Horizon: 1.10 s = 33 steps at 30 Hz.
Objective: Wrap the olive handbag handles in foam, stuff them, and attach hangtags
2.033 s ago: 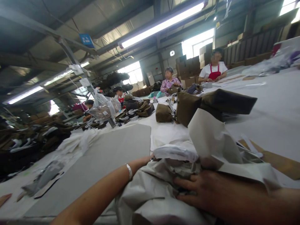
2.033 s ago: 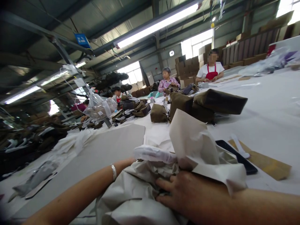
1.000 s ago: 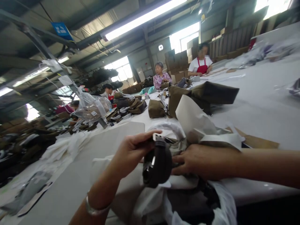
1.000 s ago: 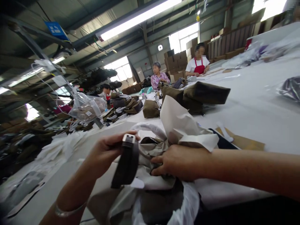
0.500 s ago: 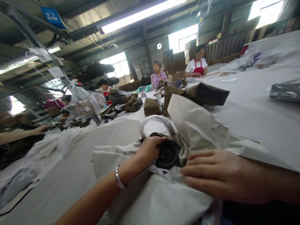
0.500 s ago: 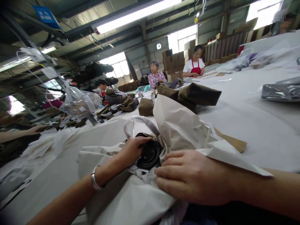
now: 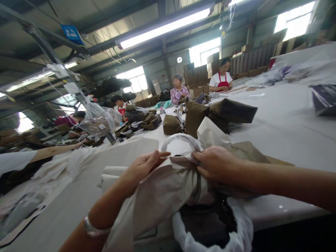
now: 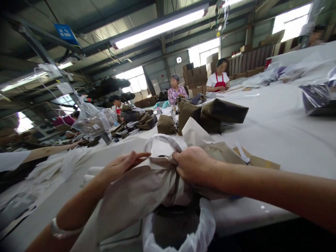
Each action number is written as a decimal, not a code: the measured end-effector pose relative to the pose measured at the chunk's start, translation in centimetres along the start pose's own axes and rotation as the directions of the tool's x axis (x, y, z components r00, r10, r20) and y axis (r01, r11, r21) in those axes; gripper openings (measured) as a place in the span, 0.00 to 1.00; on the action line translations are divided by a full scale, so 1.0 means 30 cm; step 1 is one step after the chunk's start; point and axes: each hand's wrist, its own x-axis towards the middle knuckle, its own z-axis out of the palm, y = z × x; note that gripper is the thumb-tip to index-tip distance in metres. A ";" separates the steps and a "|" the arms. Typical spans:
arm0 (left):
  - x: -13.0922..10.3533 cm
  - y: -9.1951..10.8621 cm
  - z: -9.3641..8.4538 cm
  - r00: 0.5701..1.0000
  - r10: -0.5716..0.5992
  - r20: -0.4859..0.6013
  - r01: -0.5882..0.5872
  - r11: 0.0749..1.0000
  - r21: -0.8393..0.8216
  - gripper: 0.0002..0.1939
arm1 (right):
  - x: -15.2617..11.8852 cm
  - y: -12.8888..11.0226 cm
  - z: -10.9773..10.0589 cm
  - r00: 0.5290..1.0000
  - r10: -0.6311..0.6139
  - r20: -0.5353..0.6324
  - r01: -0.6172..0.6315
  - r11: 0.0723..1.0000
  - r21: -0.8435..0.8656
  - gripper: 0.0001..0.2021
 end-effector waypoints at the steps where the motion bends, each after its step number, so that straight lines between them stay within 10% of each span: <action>1: -0.040 0.026 -0.021 0.998 -0.033 0.048 0.034 0.999 -0.024 0.37 | 0.005 -0.003 -0.002 1.000 -0.003 0.008 0.003 1.000 -0.001 0.12; 4: -0.126 0.092 -0.022 0.990 0.004 0.138 -0.053 0.932 0.358 0.32 | 0.020 -0.014 0.001 0.999 -0.018 0.035 0.019 1.000 -0.016 0.13; 9: -0.049 0.073 0.049 0.993 0.109 -0.049 -0.020 0.554 0.833 0.28 | -0.007 -0.029 0.037 0.979 -0.111 -0.170 0.091 0.989 -0.118 0.24; 12: 0.055 0.003 0.062 0.989 0.145 0.009 -0.083 0.514 0.854 0.22 | -0.030 -0.019 0.060 0.774 -0.437 -0.458 0.365 0.899 -0.241 0.31; 15: 0.137 -0.051 0.068 0.992 0.106 0.074 -0.118 0.511 0.852 0.15 | -0.011 -0.001 0.092 0.625 -0.666 -0.407 0.655 0.731 -0.191 0.27; 23: 0.124 0.024 0.066 0.970 0.183 -0.162 0.058 0.471 0.880 0.16 | 0.072 -0.008 0.198 0.893 -0.441 -0.090 0.450 0.882 0.142 0.38; 27: -0.112 0.036 0.083 0.806 0.473 -0.356 -0.023 0.626 0.779 0.15 | 0.068 -0.016 0.171 0.914 -0.404 -0.039 0.404 0.897 0.181 0.42; 31: -0.286 -0.122 0.081 0.903 -0.021 -0.429 0.283 0.780 0.558 0.29 | 0.075 -0.012 0.150 0.908 -0.418 -0.030 0.417 0.893 0.168 0.42; 33: -0.293 -0.229 0.069 0.857 -0.239 -0.457 0.451 0.777 0.439 0.25 | 0.078 -0.012 0.155 0.892 -0.445 -0.081 0.452 0.880 0.147 0.42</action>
